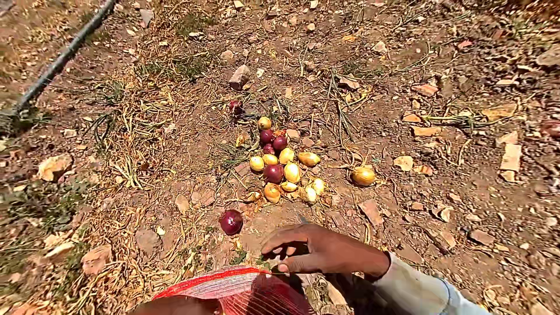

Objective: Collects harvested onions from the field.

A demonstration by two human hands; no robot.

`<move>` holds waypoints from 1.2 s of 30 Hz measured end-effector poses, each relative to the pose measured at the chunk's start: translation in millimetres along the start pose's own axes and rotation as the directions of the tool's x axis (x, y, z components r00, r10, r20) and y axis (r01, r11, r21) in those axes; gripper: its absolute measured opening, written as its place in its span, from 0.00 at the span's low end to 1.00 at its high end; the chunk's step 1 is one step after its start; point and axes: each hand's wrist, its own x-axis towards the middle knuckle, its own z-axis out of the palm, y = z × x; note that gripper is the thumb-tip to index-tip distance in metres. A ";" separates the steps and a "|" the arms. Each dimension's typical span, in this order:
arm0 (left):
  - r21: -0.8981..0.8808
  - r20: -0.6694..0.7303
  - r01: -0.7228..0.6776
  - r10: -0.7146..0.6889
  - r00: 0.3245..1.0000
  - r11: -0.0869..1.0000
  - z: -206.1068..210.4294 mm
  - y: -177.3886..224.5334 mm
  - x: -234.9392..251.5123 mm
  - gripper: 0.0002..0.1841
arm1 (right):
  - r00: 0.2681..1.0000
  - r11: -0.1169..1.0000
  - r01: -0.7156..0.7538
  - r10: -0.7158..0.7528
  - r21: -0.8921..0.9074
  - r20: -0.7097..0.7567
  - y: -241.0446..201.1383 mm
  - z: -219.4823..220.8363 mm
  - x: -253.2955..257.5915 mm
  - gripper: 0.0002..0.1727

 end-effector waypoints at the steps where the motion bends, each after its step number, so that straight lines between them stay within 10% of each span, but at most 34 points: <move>1: -0.014 -0.104 0.033 -0.034 0.994 0.999 -16.5 3.4 -11.8 0.21 | 0.984 0.973 -0.113 0.082 -0.201 -0.160 14.4 -18.7 5.3 0.18; 3: -0.178 -0.387 -0.088 0.012 0.922 0.980 -65.2 11.5 -12.0 0.17 | 0.921 0.800 -0.267 0.048 -0.538 -0.386 48.9 -63.3 18.5 0.26; 6: -0.247 -0.766 -0.299 0.003 0.643 0.922 -132.3 29.7 35.7 0.20 | 0.886 0.586 -0.445 0.182 -0.677 -0.426 84.2 -129.8 50.4 0.41; 9: -0.127 -0.892 -0.099 -0.070 0.447 0.987 -192.6 54.5 106.6 0.30 | 0.844 0.508 -0.516 0.437 -0.690 -0.310 88.6 -151.2 84.6 0.39; 14: -0.109 -0.858 0.267 -0.227 0.461 0.957 -252.0 60.3 217.1 0.24 | 0.807 0.490 -0.520 0.550 -0.699 -0.215 93.2 -158.8 110.4 0.35; 23: -0.012 -0.718 0.359 -0.257 0.646 0.933 -256.5 43.8 223.6 0.33 | 0.839 0.458 -0.380 0.537 -0.803 -0.091 97.8 -153.4 123.4 0.40; 27: -0.016 -0.791 0.421 -0.269 0.550 0.907 -249.4 58.7 199.8 0.32 | 0.895 0.492 -0.383 0.407 -0.782 -0.182 104.7 -148.9 118.5 0.40; 30: -0.104 -0.861 0.212 -0.195 0.470 0.972 -212.3 65.1 163.3 0.34 | 0.892 0.544 -0.444 0.191 -0.712 -0.410 113.7 -146.0 79.6 0.42; 36: 0.158 -0.615 0.339 -0.177 0.769 0.927 -147.9 39.7 188.5 0.34 | 0.901 0.553 -0.430 0.213 -0.714 -0.378 138.1 -143.4 75.1 0.45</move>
